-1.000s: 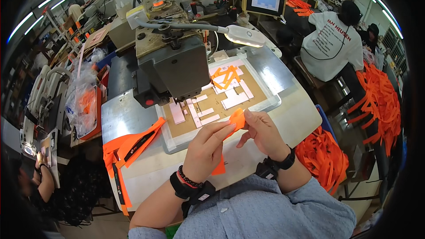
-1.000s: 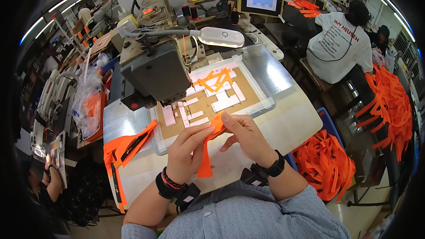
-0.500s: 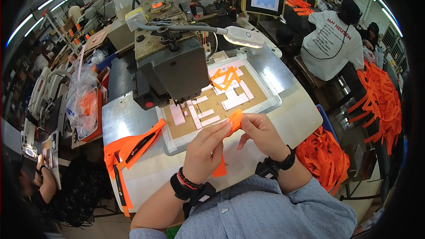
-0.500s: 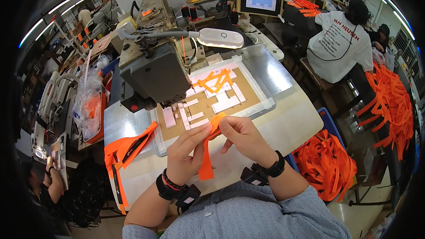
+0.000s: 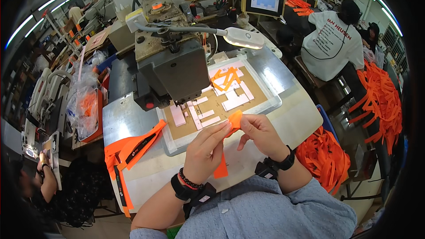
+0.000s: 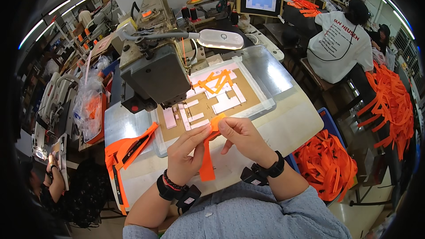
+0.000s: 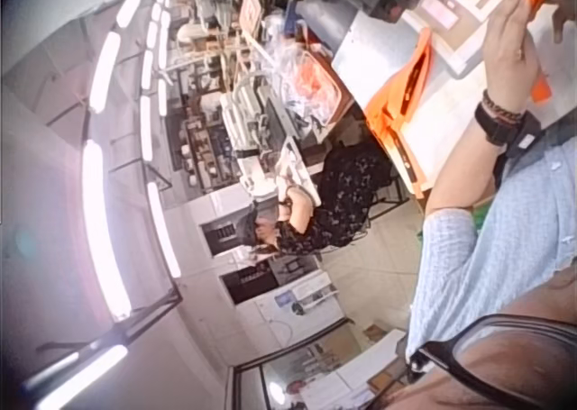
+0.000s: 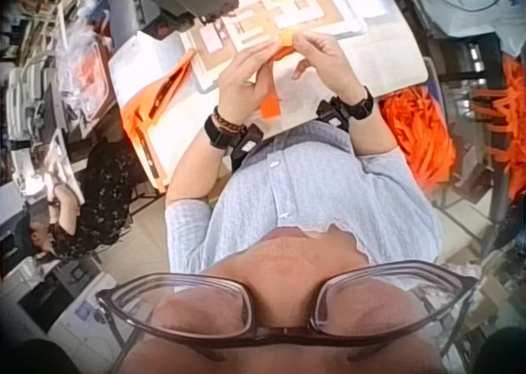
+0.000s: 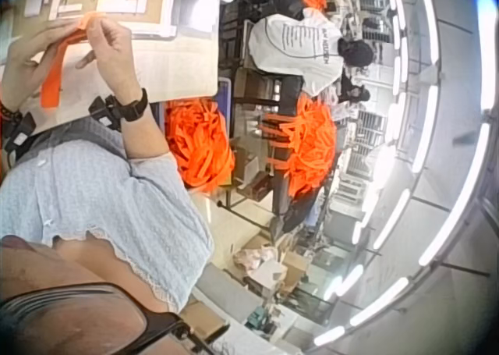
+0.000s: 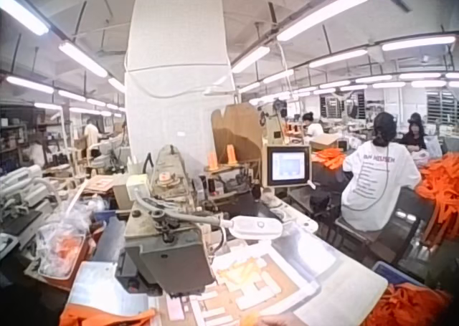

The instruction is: Position and sew orange textile straps using an automated industrial sewing machine.

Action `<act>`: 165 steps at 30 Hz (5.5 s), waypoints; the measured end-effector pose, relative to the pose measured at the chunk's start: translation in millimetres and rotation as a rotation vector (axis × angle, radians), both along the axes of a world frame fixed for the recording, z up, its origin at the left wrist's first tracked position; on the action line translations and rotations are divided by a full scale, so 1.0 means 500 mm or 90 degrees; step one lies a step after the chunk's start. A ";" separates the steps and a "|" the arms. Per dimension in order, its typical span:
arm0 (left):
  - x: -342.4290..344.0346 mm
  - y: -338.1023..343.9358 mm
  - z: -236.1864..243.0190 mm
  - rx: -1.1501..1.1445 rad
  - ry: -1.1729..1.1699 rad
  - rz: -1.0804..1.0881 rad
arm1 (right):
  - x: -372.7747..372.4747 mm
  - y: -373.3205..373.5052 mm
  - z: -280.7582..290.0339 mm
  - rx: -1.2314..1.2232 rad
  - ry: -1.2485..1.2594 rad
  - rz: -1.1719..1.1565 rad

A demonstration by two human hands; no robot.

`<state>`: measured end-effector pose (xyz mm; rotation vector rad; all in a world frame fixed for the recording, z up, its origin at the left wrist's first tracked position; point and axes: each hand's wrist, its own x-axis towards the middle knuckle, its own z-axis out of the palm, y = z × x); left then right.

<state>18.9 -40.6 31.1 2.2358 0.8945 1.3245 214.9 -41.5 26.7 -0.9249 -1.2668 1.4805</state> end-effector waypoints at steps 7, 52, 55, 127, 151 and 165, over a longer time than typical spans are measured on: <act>0.001 0.000 -0.001 -0.007 -0.003 0.002 | 0.000 0.002 -0.002 -0.011 -0.002 -0.001; -0.006 0.015 -0.029 -0.813 -0.293 -0.233 | -0.017 0.029 -0.016 -0.069 0.145 -0.203; -0.016 0.024 -0.038 -0.778 -0.305 -0.214 | -0.019 0.028 -0.016 -0.068 0.147 -0.173; -0.027 0.041 -0.041 -0.698 -0.326 -0.121 | -0.010 0.026 -0.049 -0.047 -0.019 0.027; -0.041 0.062 -0.059 -0.623 -0.193 0.029 | -0.001 0.036 -0.066 -0.018 -0.023 -0.173; -0.019 0.039 -0.057 -0.714 -0.458 -0.170 | -0.010 0.029 -0.049 0.002 -0.082 -0.128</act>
